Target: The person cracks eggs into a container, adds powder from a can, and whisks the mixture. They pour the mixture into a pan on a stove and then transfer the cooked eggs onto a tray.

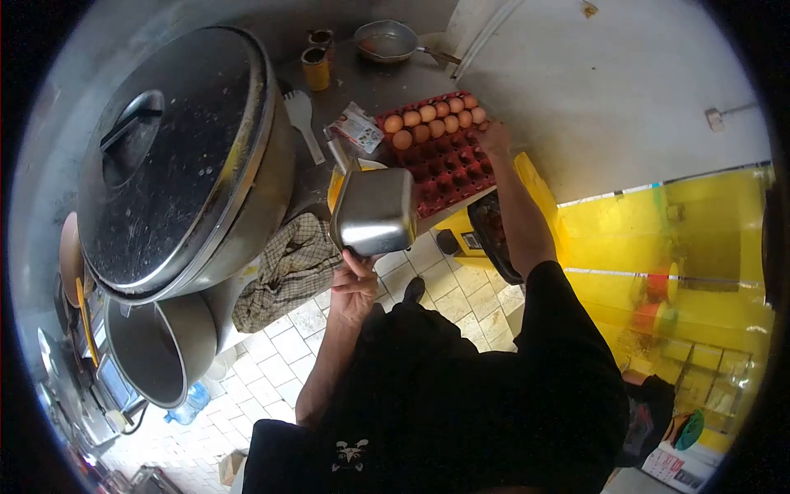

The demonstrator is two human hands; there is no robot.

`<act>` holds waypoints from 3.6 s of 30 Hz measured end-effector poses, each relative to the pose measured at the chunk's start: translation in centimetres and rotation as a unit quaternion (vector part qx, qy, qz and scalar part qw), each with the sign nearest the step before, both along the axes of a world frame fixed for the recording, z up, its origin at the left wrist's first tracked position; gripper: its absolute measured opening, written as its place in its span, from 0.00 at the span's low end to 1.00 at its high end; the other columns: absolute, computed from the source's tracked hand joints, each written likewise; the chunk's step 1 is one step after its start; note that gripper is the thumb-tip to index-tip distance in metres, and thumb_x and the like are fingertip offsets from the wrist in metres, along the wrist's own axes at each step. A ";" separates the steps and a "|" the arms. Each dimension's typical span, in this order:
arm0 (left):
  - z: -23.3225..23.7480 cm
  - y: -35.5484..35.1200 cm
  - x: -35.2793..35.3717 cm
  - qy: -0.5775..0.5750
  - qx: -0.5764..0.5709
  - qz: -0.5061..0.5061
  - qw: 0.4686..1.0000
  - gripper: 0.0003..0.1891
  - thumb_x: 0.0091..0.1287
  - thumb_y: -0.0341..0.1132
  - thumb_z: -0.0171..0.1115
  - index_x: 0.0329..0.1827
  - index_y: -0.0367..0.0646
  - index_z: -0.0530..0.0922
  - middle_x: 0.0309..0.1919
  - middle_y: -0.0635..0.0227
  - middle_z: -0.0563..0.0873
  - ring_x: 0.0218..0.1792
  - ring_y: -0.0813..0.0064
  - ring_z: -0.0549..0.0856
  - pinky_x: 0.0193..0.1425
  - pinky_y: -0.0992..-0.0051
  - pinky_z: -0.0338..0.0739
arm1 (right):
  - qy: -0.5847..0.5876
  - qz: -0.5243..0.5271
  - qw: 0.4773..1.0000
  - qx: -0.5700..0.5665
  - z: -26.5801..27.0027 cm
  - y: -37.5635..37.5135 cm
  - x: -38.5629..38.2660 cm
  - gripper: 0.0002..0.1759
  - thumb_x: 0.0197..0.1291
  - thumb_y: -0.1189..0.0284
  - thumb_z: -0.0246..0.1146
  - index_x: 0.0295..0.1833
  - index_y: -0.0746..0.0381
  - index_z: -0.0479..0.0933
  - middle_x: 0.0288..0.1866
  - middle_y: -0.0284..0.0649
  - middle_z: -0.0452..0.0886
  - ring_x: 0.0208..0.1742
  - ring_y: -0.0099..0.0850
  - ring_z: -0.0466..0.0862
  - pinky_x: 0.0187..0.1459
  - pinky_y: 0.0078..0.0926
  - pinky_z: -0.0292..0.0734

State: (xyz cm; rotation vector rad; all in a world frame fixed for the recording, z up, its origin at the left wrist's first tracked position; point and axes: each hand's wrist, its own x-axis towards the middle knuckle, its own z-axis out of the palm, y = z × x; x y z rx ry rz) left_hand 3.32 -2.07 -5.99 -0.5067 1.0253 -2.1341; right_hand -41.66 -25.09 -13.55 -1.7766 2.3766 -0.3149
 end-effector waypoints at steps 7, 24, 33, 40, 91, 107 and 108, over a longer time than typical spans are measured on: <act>-4.2 0.5 0.3 -0.183 -0.090 0.051 0.978 0.16 0.78 0.30 0.44 0.63 0.31 0.67 0.61 0.50 0.75 0.43 0.76 0.89 0.16 0.87 0.81 | -0.742 -0.148 0.620 -0.208 5.4 5.7 4.1 0.19 0.60 0.62 0.66 0.52 0.60 0.76 0.44 0.42 0.82 0.41 0.37 0.85 0.34 0.30 0.82; 5.4 1.5 -3.2 -0.764 -0.313 -0.013 0.564 0.18 0.79 0.44 0.48 0.64 0.43 0.70 0.44 0.71 0.78 0.35 0.84 0.79 0.20 0.79 0.82 | -0.463 0.043 0.828 -0.313 16.3 20.5 24.1 0.06 0.67 0.71 0.62 0.42 0.63 0.75 0.33 0.26 0.72 0.33 0.17 0.68 0.37 0.16 0.65; 6.0 1.6 -3.5 -0.769 -0.325 -0.020 0.550 0.14 0.78 0.43 0.50 0.56 0.42 0.71 0.27 0.78 0.66 0.23 0.87 0.70 0.20 0.76 0.84 | -0.463 0.125 0.853 -0.206 21.4 21.0 22.8 0.12 0.68 0.70 0.63 0.53 0.60 0.71 0.40 0.32 0.75 0.39 0.17 0.72 0.38 0.17 0.70; 5.7 1.3 -3.9 -0.768 -0.365 -0.030 0.525 0.14 0.78 0.43 0.49 0.55 0.42 0.70 0.26 0.77 0.65 0.24 0.86 0.70 0.22 0.73 0.86 | -0.123 0.374 0.919 -0.010 24.9 18.5 23.9 0.23 0.64 0.70 0.65 0.60 0.60 0.64 0.55 0.52 0.76 0.56 0.53 0.78 0.54 0.44 0.75; 5.4 2.0 -2.8 -0.754 -0.374 -0.010 0.541 0.13 0.79 0.42 0.47 0.52 0.40 0.68 0.28 0.75 0.65 0.24 0.85 0.70 0.23 0.74 0.86 | 0.021 0.415 0.909 0.032 22.9 18.2 26.3 0.24 0.65 0.65 0.63 0.58 0.66 0.64 0.48 0.59 0.80 0.50 0.57 0.81 0.49 0.50 0.77; 3.4 2.0 -2.4 -0.755 -0.375 0.001 0.537 0.14 0.79 0.42 0.46 0.52 0.39 0.69 0.30 0.73 0.68 0.25 0.83 0.72 0.21 0.74 0.85 | 0.253 0.397 0.881 0.045 27.8 17.9 29.0 0.31 0.67 0.54 0.60 0.71 0.51 0.62 0.47 0.53 0.80 0.41 0.52 0.84 0.45 0.45 0.80; 3.5 1.9 -2.3 -0.756 -0.372 -0.001 0.538 0.14 0.79 0.42 0.46 0.52 0.39 0.69 0.29 0.74 0.67 0.25 0.83 0.71 0.21 0.74 0.85 | 0.260 0.400 0.878 0.030 28.6 17.9 29.0 0.31 0.67 0.54 0.60 0.71 0.51 0.62 0.48 0.52 0.80 0.41 0.52 0.84 0.45 0.46 0.80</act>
